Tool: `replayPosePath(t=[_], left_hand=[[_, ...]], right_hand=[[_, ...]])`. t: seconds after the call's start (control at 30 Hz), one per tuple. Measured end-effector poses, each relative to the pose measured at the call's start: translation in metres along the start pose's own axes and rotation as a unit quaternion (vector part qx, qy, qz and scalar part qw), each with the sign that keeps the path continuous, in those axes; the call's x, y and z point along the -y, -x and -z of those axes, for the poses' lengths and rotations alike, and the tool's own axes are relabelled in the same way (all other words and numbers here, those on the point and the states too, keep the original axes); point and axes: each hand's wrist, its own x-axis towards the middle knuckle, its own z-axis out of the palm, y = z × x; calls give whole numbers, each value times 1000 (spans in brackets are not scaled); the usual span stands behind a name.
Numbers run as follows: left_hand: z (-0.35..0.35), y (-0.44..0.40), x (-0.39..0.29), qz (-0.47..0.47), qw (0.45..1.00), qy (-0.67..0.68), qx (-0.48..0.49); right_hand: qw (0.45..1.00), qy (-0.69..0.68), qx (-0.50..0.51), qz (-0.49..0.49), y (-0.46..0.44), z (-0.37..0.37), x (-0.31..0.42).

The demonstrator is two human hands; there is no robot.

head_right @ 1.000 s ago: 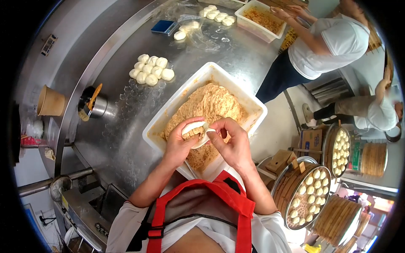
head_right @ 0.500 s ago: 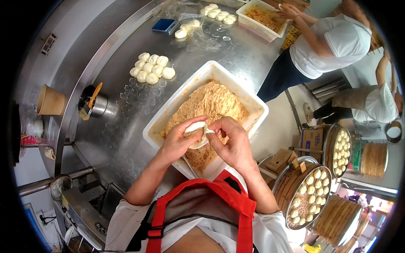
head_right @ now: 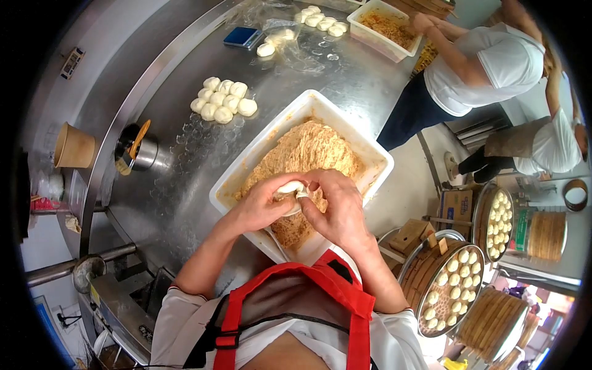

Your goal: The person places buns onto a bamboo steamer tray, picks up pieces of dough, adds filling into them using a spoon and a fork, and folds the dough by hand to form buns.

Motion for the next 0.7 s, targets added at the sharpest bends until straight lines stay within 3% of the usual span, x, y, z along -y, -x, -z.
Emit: replayPosePath(t=[0.03,0.13,0.27,0.43,0.53,0.7], left_hand=[[2,-1,-2,-11,1000,-12,0],[8,-4,6,22,971,235,-30],[4,0,10,63,913,402,-8],[-35,4,23,20,879,460,-126],[-34,5,21,70,915,379,-116],[-35,6,9,77,917,375,-107]], right_hand=[[1000,6,5,11,0,0,-5],[1000,-9,8,-15,-1,1,-10],[998,-22,4,-57,0,0,-11],[997,-27,-29,-61,-2,-6,-3],[999,-10,-20,-42,-3,-4,-4],[1000,17,-6,-24,2,-3,-9]])
